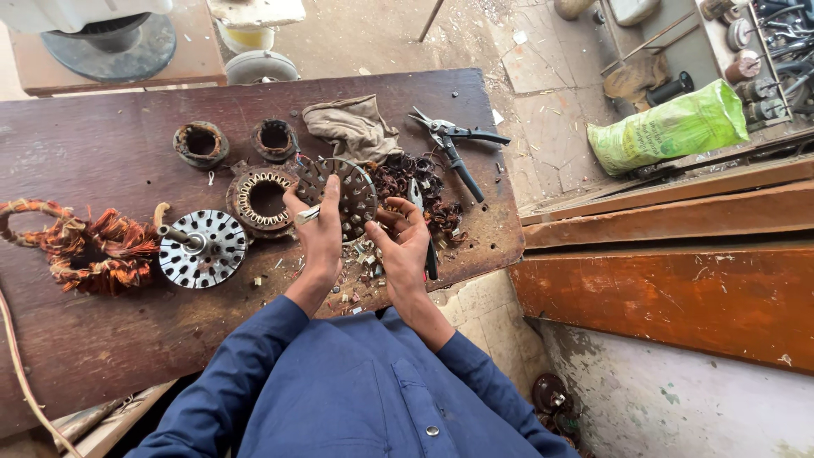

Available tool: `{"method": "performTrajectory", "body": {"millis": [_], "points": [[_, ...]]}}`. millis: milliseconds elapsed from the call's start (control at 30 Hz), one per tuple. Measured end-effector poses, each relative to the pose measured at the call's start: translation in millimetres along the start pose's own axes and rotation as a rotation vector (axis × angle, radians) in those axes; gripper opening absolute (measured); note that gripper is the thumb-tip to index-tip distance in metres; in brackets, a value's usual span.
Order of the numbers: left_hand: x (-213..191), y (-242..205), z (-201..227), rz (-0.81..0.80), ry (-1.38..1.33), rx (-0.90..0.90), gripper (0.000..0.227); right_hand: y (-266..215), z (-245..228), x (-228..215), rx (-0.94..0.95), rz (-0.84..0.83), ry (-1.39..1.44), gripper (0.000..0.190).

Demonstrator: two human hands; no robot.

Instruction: The person uses pliers to cut and remove copper windings from a motor stator on a workbench. They repeatedly cut the wire loops and pull them out, accumulating copper scraps on the table. The person also handles a rotor and other stator parts, placing them aside.

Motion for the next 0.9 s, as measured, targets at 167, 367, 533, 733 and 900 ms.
{"method": "performTrajectory", "body": {"millis": [167, 367, 533, 733, 900], "points": [[1.4, 5.2, -8.0, -0.009, -0.096, -0.130, 0.059, 2.6, -2.6, 5.7, 0.031, -0.038, -0.007, 0.058], [13.1, 4.2, -23.8, -0.257, -0.324, -0.485, 0.044, 2.1, -2.3, 9.1, -0.020, -0.250, -0.035, 0.039], [12.0, -0.6, -31.8, -0.300, -0.156, -0.601, 0.045, 10.3, 4.2, -0.3, -0.012, -0.275, 0.097, 0.017], [10.3, 1.8, -30.0, -0.288, -0.185, -0.556, 0.046, 1.0, -40.2, 10.8, -0.296, -0.216, -0.450, 0.023], [4.1, 8.3, -21.8, -0.193, -0.196, -0.372, 0.043, -11.2, -45.7, 34.5, -0.222, -0.257, -0.429, 0.035]]}}
Point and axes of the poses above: each hand's wrist, its own y-axis towards the middle knuckle, its own x-axis out of the palm, z = x × y, the point moved 8 cm from there along y, towards the middle knuckle, and after that the axes turned 7 degrees about y, right-handed, at the moved point
